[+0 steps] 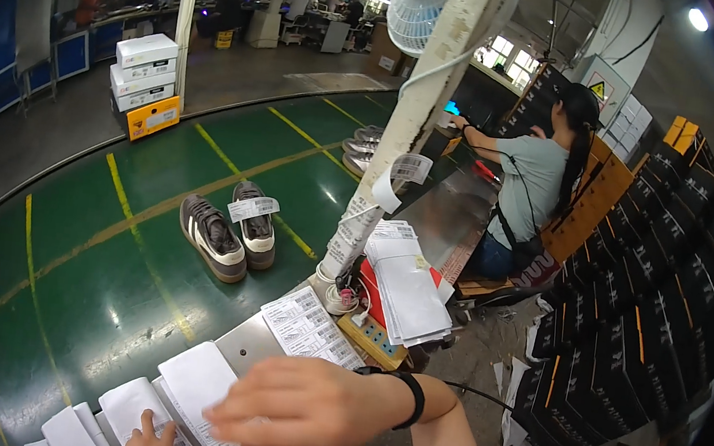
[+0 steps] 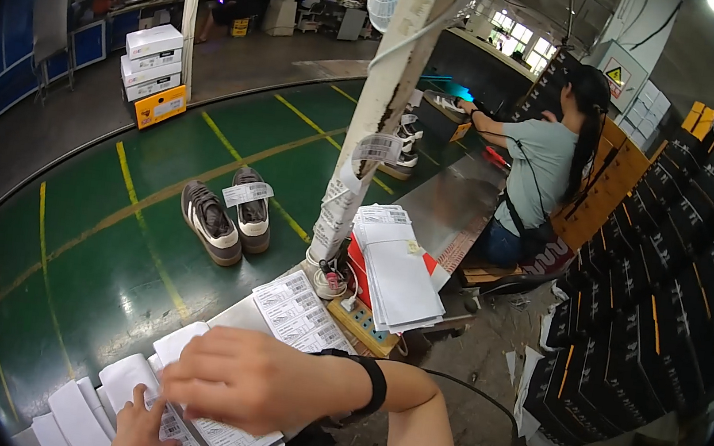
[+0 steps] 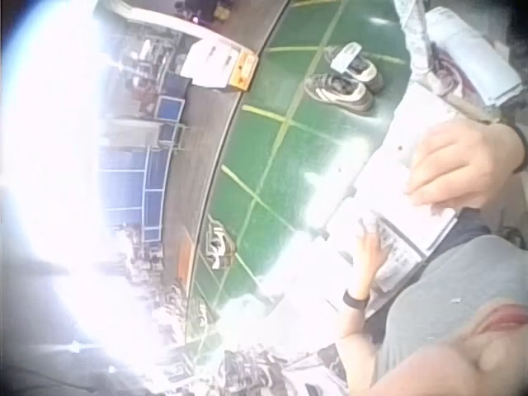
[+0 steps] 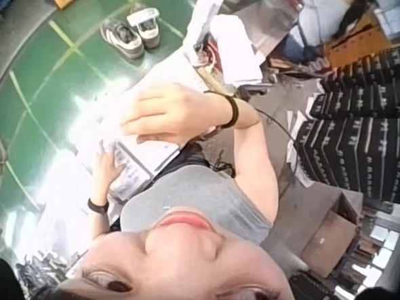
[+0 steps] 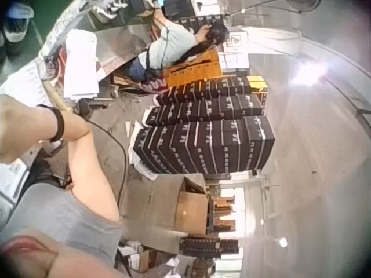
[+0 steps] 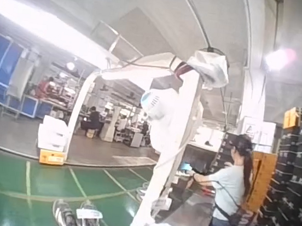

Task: The recorder matches printed labels with shoes on a conveyor belt, placing them inside the shoes.

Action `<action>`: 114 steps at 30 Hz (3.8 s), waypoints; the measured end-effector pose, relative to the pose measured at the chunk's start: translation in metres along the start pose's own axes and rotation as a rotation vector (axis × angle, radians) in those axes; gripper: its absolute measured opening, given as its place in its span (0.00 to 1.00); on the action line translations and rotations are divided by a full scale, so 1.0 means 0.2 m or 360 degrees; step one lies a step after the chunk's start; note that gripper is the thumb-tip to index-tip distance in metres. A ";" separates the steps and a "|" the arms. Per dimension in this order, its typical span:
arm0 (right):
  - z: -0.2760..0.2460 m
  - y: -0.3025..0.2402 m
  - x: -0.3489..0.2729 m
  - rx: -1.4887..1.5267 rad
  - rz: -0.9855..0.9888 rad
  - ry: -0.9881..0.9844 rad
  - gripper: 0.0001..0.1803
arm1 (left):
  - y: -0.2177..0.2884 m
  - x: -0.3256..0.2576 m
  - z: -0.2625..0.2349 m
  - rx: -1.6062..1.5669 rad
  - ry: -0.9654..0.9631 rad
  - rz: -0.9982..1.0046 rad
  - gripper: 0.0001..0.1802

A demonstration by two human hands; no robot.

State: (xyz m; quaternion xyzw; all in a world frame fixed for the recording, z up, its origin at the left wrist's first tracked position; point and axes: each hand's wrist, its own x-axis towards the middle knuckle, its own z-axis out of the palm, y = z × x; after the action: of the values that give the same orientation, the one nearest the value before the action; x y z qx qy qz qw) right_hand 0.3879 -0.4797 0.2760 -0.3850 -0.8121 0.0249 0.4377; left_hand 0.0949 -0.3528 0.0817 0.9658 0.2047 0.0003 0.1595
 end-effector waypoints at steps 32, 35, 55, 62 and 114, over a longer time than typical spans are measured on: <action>0.10 -0.32 0.17 0.1187 -0.1176 0.1292 0.08 | -0.05 0.05 -0.27 -0.0132 -0.0348 0.0001 0.32; 0.10 -0.30 0.17 0.1159 -0.1197 0.1101 0.08 | -0.04 0.04 -0.28 -0.0225 -0.0392 -0.0081 0.32; 0.04 -0.21 0.01 0.0915 -0.0595 0.1370 0.10 | 0.01 0.08 -0.26 -0.0125 -0.0306 -0.0188 0.32; -0.27 -0.26 -0.17 -0.0397 -0.0672 0.2180 0.36 | -0.03 0.06 -0.22 -0.0142 -0.0153 -0.0092 0.32; 0.49 0.43 -0.45 0.0834 0.2053 -0.0437 0.26 | -2.74 0.24 -0.89 -0.0197 0.0139 -0.2214 0.31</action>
State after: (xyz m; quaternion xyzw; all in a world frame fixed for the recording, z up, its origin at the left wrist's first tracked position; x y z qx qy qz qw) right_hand 0.3980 -0.4481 0.1212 -0.6647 -0.4372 0.5221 0.3074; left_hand -0.0889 0.1941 0.0781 0.5988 0.7812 -0.0513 0.1689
